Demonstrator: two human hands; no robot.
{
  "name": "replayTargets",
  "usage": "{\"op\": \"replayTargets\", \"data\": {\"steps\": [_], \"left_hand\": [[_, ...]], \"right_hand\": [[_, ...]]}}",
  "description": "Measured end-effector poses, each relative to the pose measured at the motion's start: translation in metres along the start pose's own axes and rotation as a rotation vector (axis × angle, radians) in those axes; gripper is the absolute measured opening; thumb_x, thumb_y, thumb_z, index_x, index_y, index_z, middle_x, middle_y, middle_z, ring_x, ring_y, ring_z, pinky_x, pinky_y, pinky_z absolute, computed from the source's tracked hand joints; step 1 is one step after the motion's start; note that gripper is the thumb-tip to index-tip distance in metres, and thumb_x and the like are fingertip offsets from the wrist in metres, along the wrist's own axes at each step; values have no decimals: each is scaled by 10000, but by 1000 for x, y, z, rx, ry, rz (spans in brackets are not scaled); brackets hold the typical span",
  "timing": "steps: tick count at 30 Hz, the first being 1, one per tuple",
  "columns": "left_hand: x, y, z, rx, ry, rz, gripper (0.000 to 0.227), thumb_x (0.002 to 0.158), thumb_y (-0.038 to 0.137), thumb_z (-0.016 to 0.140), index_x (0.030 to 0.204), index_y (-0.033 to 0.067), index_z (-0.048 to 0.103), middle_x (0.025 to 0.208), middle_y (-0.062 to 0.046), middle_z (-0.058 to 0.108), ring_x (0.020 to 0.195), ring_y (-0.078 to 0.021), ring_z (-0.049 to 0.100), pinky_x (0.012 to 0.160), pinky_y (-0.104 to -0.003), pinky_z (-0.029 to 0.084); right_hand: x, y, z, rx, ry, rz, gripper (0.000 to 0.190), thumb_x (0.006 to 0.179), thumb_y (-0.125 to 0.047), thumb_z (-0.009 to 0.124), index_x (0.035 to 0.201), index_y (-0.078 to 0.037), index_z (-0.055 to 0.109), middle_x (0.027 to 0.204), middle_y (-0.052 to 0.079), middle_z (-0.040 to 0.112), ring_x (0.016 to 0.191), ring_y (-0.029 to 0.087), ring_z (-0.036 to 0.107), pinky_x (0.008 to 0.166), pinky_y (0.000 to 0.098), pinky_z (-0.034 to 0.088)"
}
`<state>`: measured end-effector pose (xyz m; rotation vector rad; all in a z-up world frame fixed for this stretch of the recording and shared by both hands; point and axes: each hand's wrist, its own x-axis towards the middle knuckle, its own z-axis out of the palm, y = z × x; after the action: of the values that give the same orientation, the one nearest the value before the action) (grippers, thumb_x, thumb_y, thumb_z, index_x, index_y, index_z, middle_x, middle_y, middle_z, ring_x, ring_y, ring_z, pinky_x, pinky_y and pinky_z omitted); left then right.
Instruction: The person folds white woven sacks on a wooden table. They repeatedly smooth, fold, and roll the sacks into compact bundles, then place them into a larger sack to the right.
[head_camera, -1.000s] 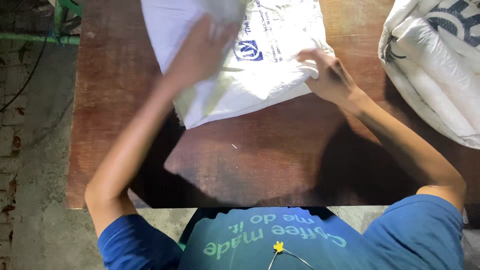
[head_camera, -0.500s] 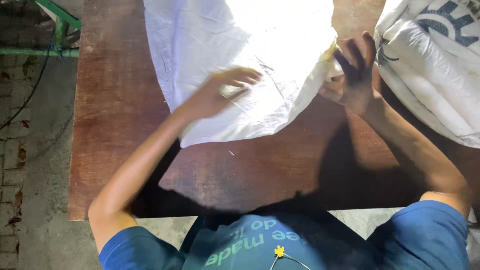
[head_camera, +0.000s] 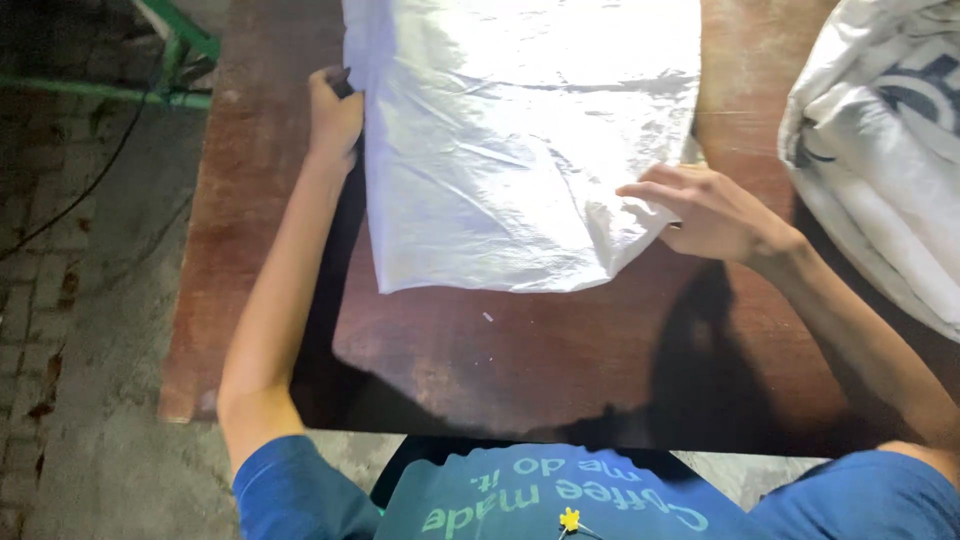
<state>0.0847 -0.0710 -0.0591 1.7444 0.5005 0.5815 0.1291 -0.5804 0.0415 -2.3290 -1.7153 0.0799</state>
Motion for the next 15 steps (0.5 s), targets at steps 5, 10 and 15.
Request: {"op": "replayTargets", "data": {"steps": [5, 10, 15], "left_hand": [[22, 22, 5, -467, -132, -278, 498, 912, 62, 721, 1314, -131, 500, 1220, -240, 663, 1088, -316, 703, 906, -429, 633], [28, 27, 39, -666, -342, -424, 433, 930, 132, 633, 1253, -155, 607, 1136, -250, 736, 969, -316, 778, 850, -465, 676], [37, 21, 57, -487, -297, -344, 387, 932, 112, 598, 1251, -104, 565, 1082, -210, 741, 918, -296, 773, 786, -468, 668]], "right_hand": [[-3, -9, -7, 271, -53, 154, 703, 724, -40, 738, 1407, -132, 601, 1159, 67, 688, 956, 215, 707, 837, 362, 635], [-14, -16, -15, 181, 31, 97, 606, 738, 9, 677, 1327, -123, 626, 1128, 84, 702, 930, 226, 711, 821, 378, 615], [-24, -18, -11, 58, 14, 89, 599, 785, -10, 690, 1368, -109, 596, 1023, 92, 687, 915, 257, 697, 829, 405, 584]]}}
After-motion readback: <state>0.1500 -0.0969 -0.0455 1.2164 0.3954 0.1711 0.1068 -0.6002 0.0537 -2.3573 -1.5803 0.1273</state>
